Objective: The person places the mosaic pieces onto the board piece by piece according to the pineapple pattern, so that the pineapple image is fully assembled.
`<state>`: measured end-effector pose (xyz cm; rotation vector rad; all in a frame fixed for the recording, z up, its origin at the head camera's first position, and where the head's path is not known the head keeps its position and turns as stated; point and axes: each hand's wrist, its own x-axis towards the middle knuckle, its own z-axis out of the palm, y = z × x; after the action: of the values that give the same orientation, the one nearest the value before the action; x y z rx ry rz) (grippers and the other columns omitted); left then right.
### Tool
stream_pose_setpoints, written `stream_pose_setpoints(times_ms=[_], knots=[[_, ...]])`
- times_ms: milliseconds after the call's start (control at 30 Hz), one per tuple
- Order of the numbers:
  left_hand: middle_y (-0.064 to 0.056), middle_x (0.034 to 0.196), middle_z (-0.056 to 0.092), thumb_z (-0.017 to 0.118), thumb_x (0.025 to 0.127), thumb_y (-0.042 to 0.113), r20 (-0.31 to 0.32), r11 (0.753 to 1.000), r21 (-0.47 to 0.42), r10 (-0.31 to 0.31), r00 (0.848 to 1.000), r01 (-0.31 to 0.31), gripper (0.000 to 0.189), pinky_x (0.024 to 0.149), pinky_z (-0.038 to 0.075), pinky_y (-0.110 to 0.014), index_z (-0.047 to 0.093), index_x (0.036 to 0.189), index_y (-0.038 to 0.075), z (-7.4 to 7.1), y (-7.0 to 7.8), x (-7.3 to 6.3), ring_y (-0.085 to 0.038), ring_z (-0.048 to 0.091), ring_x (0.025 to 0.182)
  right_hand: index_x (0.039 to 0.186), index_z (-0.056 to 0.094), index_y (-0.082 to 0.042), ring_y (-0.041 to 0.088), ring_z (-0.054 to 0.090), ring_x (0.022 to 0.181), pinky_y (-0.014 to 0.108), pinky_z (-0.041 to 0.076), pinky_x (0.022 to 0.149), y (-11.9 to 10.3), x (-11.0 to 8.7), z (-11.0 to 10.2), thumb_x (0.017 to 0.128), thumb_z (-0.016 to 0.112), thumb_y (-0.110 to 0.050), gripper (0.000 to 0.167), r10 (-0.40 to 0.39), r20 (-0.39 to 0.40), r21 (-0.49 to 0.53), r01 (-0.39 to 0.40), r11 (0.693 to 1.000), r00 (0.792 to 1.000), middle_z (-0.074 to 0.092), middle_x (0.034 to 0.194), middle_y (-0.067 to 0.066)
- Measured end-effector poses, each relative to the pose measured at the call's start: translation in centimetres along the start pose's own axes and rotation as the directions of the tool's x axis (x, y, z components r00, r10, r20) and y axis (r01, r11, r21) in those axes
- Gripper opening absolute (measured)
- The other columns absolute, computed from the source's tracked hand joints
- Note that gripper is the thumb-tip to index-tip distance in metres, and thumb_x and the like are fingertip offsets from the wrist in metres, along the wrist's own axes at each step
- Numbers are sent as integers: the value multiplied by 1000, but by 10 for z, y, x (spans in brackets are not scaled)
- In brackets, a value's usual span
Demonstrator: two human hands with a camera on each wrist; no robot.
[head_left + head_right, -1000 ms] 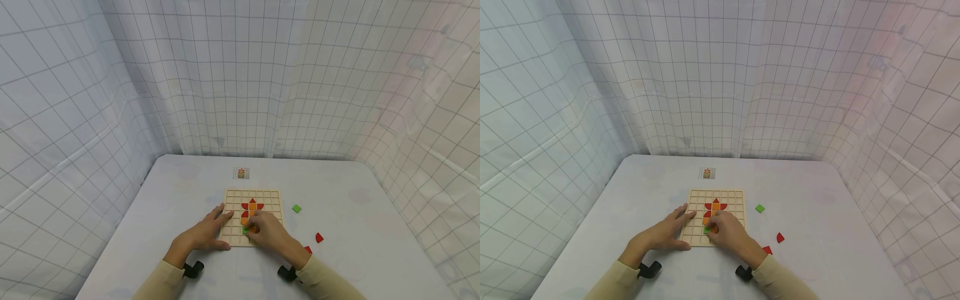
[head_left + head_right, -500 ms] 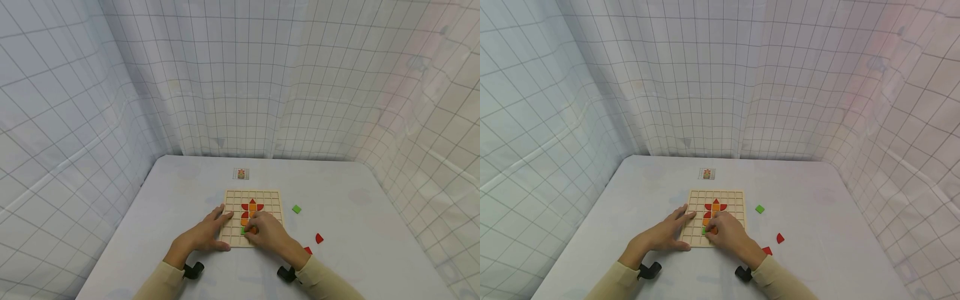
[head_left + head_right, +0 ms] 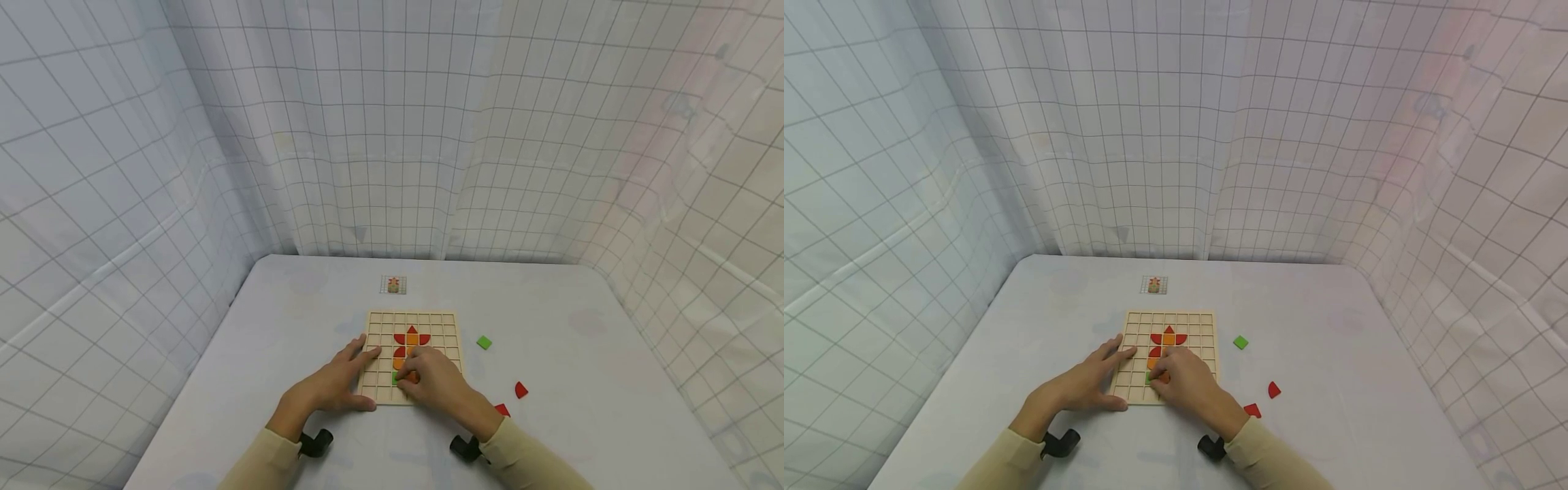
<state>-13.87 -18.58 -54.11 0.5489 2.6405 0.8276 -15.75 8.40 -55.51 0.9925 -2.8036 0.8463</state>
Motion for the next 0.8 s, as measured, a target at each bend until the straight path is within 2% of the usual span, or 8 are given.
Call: stream_pose_setpoints(times_ms=[400, 633, 800], knots=[[-24, 196, 15, 101, 93, 44, -1, 1000, -7, 2, 1000, -2, 111, 136, 40, -75, 42, 182, 16, 1, -2, 1, -54, 19, 181, 100, 95, -16, 12, 64, 82, 21, 50, 74, -2, -1, -2, 97, 97, -18, 4, 6, -5, 8, -6, 1000, 1000, 78, 95, -4], [-22, 196, 15, 100, 94, 44, 1, 1000, -10, -8, 1000, 8, 109, 136, 39, -75, 42, 182, 18, -1, 0, 0, -52, 19, 182, 103, 94, -18, 10, 68, 92, 29, 59, 84, -2, -5, -8, 98, 96, -19, 6, 40, -9, -28, -40, 999, 999, 82, 105, -5], [-22, 196, 15, 100, 94, 43, -2, 1000, -10, -7, 1000, 7, 109, 137, 39, -75, 42, 182, 18, -1, 1, 1, -52, 19, 182, 106, 93, -18, 11, 65, 89, 28, 56, 80, 2, -8, -13, 97, 96, -18, 9, 65, -31, -38, -66, 997, 997, 79, 105, -3]])
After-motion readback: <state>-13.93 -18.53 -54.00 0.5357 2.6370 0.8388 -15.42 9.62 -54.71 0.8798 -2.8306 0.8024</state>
